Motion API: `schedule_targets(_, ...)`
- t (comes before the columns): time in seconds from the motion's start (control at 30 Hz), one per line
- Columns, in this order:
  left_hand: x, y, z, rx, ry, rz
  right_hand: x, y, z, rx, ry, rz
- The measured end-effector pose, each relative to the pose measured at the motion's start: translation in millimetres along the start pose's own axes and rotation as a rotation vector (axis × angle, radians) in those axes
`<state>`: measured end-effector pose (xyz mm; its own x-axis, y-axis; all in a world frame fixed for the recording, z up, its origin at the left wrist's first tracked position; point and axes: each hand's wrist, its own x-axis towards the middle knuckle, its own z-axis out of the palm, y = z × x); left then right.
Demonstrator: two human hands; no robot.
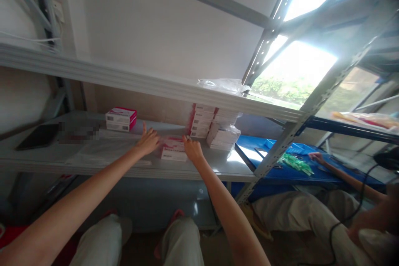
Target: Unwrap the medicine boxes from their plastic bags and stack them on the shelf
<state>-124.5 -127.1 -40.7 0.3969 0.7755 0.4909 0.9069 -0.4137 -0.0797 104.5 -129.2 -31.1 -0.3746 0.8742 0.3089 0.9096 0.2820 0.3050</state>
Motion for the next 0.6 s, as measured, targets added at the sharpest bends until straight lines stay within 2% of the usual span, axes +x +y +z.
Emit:
schedule_targets(0.07, 4, 4, -3, -0.042, 0.048, -0.179, -7, 3, -1, -0.007, 0.013, 0.020)
schedule_targets(0.13, 8, 16, -7, -0.124, 0.184, -0.378, -13, 5, -2, -0.012, 0.028, -0.024)
schedule_targets(0.17, 10, 24, -9, -0.175, 0.272, -0.426, -16, 5, -4, -0.014, 0.028, -0.072)
schedule_targets(0.2, 11, 33, -10, -0.228, 0.342, -0.406, -17, 5, -6, -0.013, 0.021, -0.130)
schedule_targets(0.23, 12, 42, -11, -0.282, 0.365, -0.310, -18, 5, -8, -0.007, 0.006, -0.193)
schedule_targets(0.27, 11, 51, -11, -0.334, 0.336, -0.162, -18, 4, -10, 0.003, -0.014, -0.258)
schedule_targets(0.33, 10, 65, -8, -0.433, 0.175, 0.128, -17, 3, -16, 0.030, -0.053, -0.365)
schedule_targets(0.37, 9, 69, -6, -0.472, 0.101, 0.205, -17, 3, -18, 0.045, -0.059, -0.395)
schedule_targets(0.4, 8, 71, -4, -0.498, 0.058, 0.224, -17, 3, -20, 0.059, -0.057, -0.407)
schedule_targets(0.47, 7, 68, 0, -0.505, 0.039, 0.162, -19, 3, -23, 0.085, -0.048, -0.383)
schedule_targets(0.53, 7, 61, 1, -0.445, -0.003, 0.126, -22, 5, -23, 0.115, -0.050, -0.339)
schedule_targets(0.6, 5, 53, 1, -0.343, -0.094, 0.147, -25, 8, -22, 0.153, -0.088, -0.310)
